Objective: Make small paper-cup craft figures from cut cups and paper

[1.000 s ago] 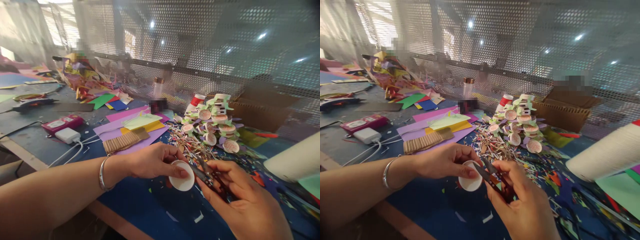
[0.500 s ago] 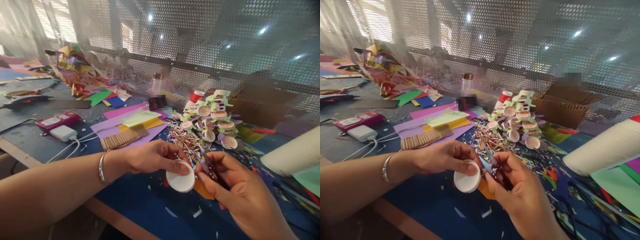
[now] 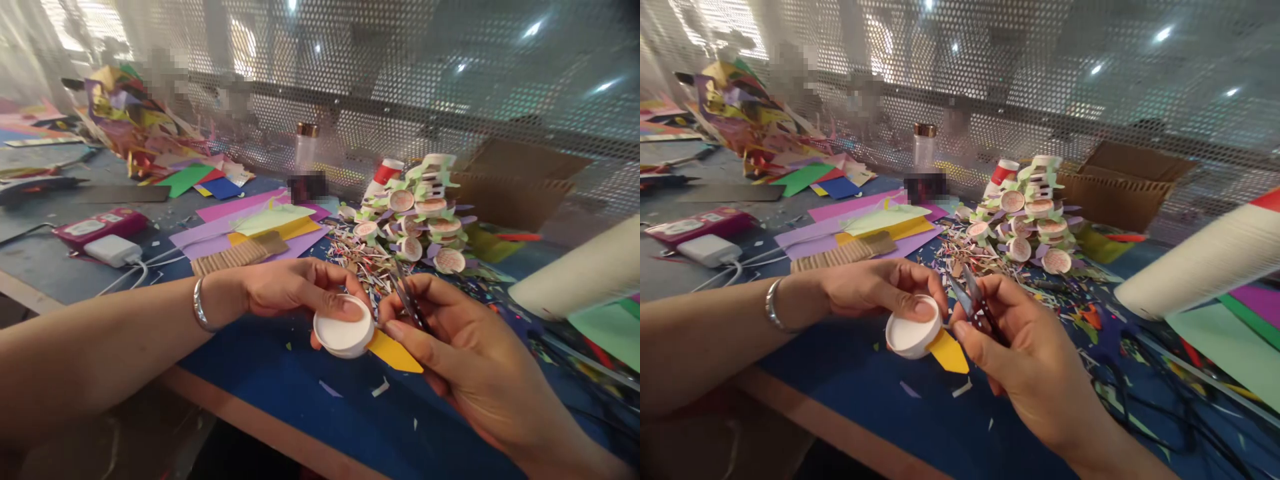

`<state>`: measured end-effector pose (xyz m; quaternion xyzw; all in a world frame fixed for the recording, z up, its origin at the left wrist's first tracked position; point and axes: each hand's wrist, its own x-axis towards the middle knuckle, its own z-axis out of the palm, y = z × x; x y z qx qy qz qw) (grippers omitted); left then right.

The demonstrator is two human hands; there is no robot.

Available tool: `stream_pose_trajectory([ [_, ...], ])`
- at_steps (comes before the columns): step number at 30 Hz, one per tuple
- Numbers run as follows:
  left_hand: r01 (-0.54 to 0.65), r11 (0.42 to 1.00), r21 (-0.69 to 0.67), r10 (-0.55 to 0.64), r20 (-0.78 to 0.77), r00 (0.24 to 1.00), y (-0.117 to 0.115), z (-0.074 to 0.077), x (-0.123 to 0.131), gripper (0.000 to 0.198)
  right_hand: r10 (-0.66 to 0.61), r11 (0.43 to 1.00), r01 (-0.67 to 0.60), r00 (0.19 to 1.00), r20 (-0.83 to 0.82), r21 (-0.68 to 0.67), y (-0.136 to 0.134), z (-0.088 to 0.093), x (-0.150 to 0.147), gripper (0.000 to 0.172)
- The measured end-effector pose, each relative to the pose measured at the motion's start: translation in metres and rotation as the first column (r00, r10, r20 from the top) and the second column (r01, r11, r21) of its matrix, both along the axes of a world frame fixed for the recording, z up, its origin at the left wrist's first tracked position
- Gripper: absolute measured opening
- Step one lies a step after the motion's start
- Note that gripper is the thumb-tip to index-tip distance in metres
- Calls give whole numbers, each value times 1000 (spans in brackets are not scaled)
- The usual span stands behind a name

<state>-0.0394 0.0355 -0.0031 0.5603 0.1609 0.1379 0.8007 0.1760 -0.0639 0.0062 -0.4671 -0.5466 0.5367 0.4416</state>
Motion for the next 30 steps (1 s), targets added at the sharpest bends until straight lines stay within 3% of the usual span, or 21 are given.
stream_pose_trajectory([
  [9,16,992,127,-20,28,999,-4,7,0,21,-40,998,41,999,-20,50,-8,4,-9,21],
  [12,-40,987,154,29,78,997,-7,10,0,21,-103,994,103,995,-9,44,-11,7,-13,20],
  [17,-141,970,199,112,148,983,-13,12,1,15,-98,990,92,994,44,108,-7,4,-8,23],
  [22,-314,918,243,261,229,938,-13,14,-5,18,-296,948,285,953,68,142,7,-2,11,28],
  [26,-429,865,262,374,233,897,-4,13,-9,22,-273,961,241,906,322,138,13,-5,13,25],
  [30,-489,842,227,440,236,866,3,12,-11,34,-121,984,10,773,623,179,15,-11,8,13],
])
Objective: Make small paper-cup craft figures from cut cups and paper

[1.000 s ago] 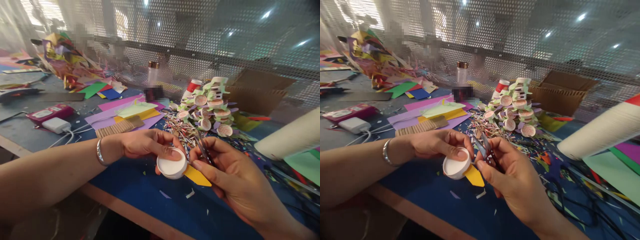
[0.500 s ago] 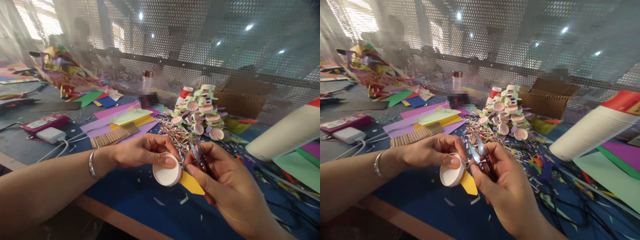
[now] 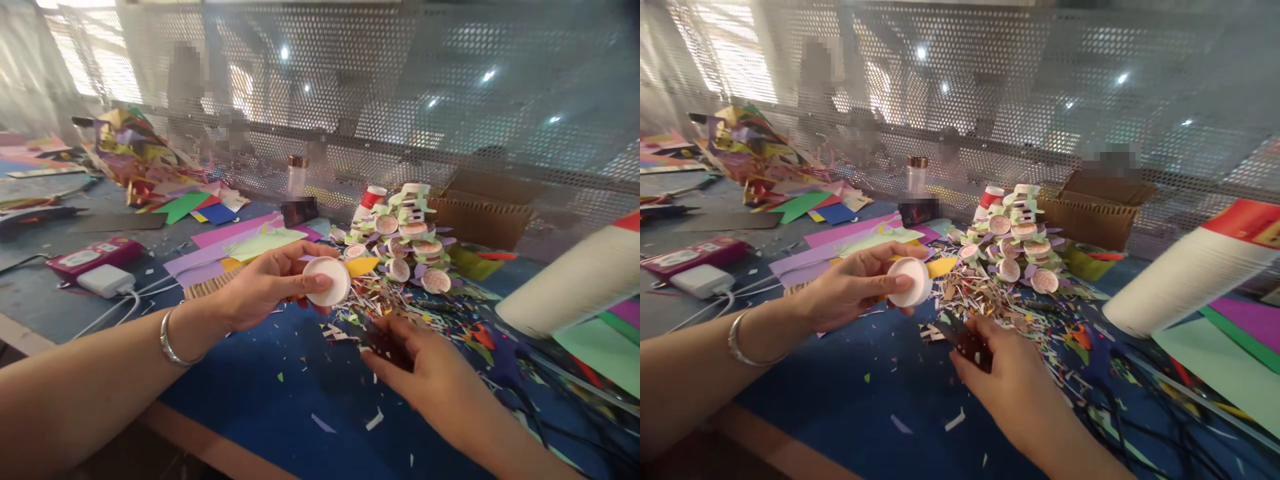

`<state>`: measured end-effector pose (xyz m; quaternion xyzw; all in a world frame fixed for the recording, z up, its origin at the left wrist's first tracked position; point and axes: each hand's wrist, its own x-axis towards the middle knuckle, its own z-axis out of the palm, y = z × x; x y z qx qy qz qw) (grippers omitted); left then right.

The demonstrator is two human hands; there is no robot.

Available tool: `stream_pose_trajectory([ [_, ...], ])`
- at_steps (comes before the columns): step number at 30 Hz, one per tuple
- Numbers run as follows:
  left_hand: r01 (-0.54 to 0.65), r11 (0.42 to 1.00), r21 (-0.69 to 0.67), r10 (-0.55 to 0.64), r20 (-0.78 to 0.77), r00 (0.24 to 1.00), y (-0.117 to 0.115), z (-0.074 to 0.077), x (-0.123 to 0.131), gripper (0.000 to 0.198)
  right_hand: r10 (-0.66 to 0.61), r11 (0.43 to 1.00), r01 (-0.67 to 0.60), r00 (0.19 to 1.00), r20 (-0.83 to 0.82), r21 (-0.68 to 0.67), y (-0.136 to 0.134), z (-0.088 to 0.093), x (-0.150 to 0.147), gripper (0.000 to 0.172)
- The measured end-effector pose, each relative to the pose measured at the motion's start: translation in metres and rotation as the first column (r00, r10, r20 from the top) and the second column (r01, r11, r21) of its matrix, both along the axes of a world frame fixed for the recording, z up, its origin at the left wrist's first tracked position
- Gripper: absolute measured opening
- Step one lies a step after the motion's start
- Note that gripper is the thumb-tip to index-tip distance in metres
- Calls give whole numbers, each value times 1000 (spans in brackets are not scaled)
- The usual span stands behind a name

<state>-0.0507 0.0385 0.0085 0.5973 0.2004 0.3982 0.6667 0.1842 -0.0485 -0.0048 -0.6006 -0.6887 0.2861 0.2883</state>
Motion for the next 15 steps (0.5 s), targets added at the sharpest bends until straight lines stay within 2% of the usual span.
stream_pose_trajectory([
  [3,-2,999,-38,0,-34,999,0,0,1,36,93,995,-86,978,188,-44,-3,-4,-4,11],
  [6,45,995,-90,-53,-96,994,-3,0,3,31,124,992,-121,959,253,-29,-8,-6,-6,12],
  [10,73,997,-35,-78,-160,984,-6,-3,4,41,102,990,-120,968,231,68,-10,-3,-4,24],
  [13,109,994,25,-104,-142,984,-8,-4,5,47,-27,975,-7,988,152,221,-10,2,-1,34],
  [15,136,988,69,-125,-155,980,-11,-4,5,54,-81,967,62,995,65,246,-9,5,0,38],
])
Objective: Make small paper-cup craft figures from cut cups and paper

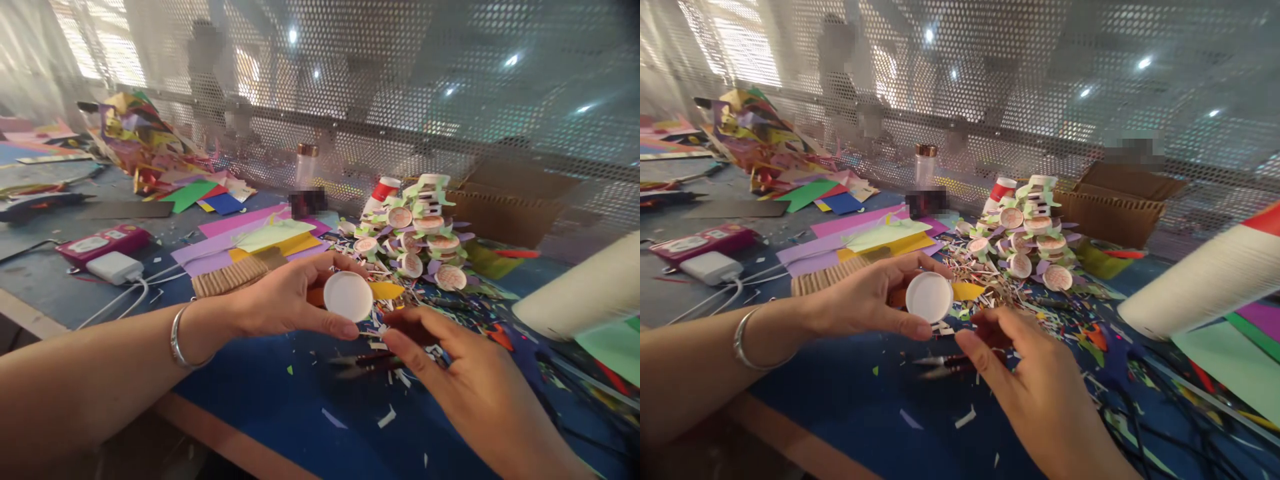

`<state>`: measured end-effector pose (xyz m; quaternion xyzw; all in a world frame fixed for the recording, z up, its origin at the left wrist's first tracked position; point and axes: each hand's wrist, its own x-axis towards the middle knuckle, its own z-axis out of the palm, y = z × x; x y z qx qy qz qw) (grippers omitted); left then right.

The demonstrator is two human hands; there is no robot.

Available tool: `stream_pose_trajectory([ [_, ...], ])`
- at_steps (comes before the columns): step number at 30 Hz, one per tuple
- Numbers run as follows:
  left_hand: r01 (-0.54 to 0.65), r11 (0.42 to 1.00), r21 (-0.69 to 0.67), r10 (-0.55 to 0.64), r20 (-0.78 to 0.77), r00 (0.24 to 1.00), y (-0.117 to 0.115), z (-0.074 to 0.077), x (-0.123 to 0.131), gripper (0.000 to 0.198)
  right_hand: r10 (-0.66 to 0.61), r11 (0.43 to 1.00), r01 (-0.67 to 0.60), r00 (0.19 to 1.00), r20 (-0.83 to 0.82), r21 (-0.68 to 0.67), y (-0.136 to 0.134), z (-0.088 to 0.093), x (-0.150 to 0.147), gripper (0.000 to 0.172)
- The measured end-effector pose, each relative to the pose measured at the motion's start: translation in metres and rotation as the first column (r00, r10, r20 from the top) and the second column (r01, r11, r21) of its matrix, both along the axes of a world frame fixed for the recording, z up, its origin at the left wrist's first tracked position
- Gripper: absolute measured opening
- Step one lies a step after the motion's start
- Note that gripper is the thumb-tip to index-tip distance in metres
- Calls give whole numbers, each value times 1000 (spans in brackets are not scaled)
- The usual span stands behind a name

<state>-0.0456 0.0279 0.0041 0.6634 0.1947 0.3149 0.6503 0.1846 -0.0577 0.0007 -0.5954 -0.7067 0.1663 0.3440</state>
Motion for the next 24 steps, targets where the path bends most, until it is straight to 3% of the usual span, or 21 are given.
stream_pose_trajectory([
  [4,65,992,108,-53,-116,992,-5,0,1,58,-11,997,-2,988,-154,-82,3,2,0,37],
  [9,-6,975,224,39,-143,989,-6,2,0,61,-37,999,35,998,-59,-38,6,0,7,36],
  [14,-28,977,214,47,-87,995,-5,5,-1,57,-82,997,81,990,-117,-14,4,0,9,38],
  [24,-67,976,206,75,-29,997,-7,12,-2,55,-47,995,22,960,-275,-93,6,-4,11,35],
])
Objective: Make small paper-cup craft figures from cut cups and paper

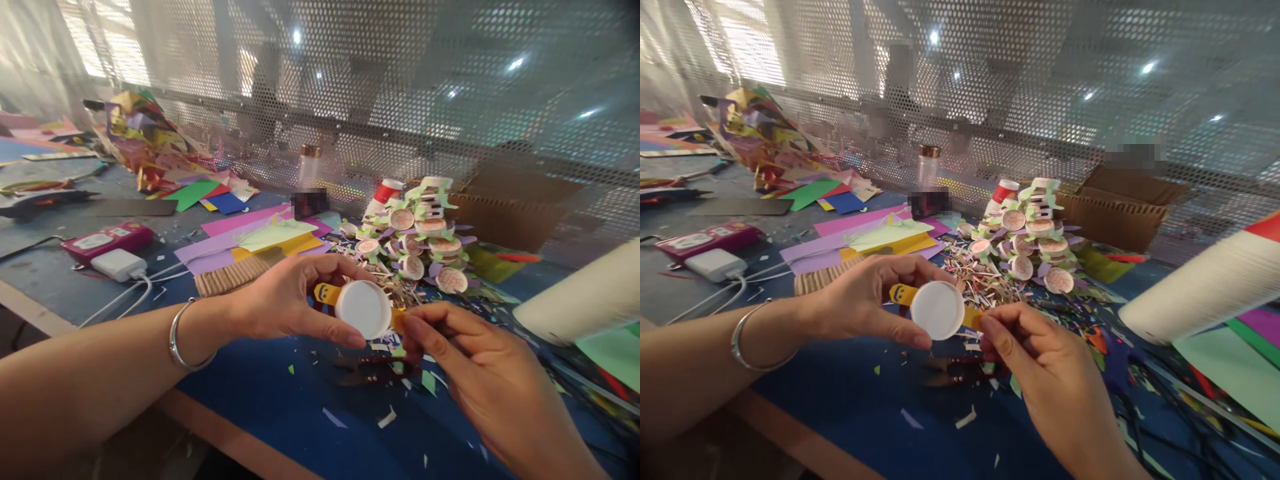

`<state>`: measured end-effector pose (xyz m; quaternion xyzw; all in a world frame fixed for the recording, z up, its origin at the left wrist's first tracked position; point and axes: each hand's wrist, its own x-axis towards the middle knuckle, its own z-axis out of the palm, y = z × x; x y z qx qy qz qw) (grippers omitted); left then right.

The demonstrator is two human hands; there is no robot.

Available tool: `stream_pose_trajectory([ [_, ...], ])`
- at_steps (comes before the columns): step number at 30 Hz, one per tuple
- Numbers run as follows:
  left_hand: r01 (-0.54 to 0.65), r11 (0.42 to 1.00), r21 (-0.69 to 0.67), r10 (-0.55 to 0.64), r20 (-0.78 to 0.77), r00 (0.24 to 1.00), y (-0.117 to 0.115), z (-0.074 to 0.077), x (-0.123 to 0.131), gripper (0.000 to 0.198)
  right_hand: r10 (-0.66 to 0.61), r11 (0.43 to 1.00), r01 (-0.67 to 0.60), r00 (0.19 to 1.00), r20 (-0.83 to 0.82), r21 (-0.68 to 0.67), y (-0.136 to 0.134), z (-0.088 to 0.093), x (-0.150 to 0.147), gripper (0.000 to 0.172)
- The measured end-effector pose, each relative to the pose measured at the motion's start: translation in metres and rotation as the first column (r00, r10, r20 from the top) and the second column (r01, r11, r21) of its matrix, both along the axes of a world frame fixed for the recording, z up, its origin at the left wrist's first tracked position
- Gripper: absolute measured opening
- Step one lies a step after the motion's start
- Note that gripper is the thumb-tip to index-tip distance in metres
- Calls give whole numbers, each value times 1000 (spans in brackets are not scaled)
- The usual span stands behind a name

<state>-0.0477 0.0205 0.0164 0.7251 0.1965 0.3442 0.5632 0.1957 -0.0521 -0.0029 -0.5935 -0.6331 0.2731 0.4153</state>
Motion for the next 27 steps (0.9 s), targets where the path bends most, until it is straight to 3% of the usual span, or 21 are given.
stream_pose_trajectory([
  [7,-4,997,83,9,-67,998,1,-4,-1,59,43,997,-44,999,-21,-63,0,-1,3,36],
  [22,-28,996,87,27,9,1000,7,-5,0,55,24,999,-26,997,-68,-34,5,-3,6,36],
  [27,33,997,71,-31,-32,999,6,-9,1,53,42,991,-55,993,-107,-119,6,-6,8,37],
])
